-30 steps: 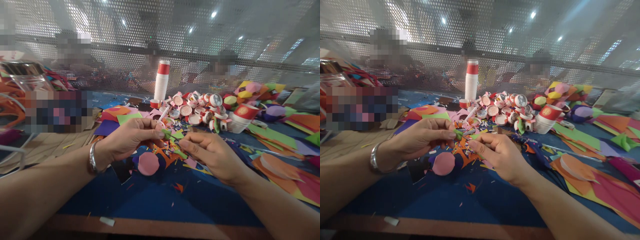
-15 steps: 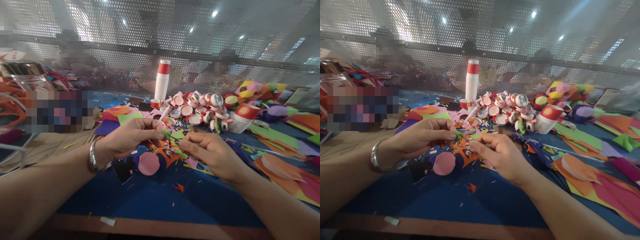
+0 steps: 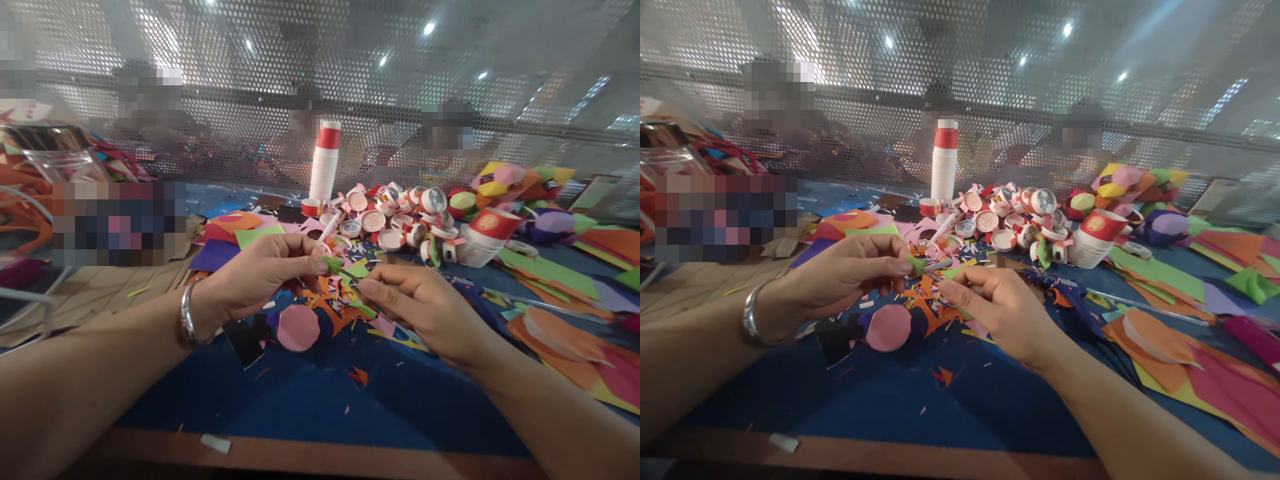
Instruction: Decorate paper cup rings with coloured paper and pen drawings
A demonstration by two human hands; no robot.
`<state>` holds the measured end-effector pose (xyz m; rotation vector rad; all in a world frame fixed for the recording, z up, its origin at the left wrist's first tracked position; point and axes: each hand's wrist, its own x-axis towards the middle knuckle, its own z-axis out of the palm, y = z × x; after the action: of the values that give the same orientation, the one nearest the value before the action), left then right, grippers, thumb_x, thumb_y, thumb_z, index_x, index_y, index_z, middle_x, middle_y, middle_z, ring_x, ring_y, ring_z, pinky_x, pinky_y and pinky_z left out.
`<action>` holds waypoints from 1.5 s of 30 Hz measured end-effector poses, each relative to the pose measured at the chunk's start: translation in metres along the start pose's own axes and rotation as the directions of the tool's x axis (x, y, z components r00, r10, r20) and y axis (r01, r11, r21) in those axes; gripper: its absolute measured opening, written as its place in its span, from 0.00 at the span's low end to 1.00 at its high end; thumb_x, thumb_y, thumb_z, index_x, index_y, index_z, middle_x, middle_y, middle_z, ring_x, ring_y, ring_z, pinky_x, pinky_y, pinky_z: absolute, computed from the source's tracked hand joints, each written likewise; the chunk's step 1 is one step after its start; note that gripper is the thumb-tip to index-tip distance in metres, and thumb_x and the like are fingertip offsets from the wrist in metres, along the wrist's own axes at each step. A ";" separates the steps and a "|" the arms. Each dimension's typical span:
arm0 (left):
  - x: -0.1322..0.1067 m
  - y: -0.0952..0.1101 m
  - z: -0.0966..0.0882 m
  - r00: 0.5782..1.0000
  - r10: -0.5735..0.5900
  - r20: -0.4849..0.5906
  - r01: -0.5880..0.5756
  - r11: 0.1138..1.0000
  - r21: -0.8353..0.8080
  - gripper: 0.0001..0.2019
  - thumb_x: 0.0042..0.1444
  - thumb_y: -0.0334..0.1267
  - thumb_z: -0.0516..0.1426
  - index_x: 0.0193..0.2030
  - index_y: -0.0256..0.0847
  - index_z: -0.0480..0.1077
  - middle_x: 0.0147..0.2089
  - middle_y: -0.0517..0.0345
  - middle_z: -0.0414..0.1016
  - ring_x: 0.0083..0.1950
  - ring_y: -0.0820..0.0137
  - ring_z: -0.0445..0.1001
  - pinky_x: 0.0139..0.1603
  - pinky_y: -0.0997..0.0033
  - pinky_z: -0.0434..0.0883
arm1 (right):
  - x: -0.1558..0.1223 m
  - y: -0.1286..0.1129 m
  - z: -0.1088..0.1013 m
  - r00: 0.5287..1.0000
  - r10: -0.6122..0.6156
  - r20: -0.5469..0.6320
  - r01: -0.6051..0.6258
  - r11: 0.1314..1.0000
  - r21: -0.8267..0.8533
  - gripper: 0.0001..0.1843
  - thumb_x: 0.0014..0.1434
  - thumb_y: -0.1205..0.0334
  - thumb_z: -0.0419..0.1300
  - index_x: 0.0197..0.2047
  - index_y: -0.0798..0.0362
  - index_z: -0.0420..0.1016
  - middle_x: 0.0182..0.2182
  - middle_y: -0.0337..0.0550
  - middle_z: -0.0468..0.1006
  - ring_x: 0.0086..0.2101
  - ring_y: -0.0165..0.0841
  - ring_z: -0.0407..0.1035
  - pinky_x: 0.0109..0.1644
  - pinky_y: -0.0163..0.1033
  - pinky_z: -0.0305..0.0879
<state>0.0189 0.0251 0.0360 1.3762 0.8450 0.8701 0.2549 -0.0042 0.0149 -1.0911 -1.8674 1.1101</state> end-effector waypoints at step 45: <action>0.001 0.000 0.001 0.999 0.002 0.035 -0.001 0.999 -0.033 0.07 0.57 0.29 0.65 0.31 0.36 0.72 0.25 0.66 0.74 0.24 0.83 0.70 0.25 0.84 0.65 | 0.002 0.001 0.003 1.000 0.021 0.017 -0.022 0.999 0.034 0.26 0.67 0.41 0.60 0.26 0.52 0.67 0.19 0.29 0.55 0.20 0.23 0.48 0.22 0.36 0.41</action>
<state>0.0204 0.0253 0.0359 1.3599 0.8001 0.8554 0.2525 -0.0033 0.0128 -1.0884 -1.8463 1.1625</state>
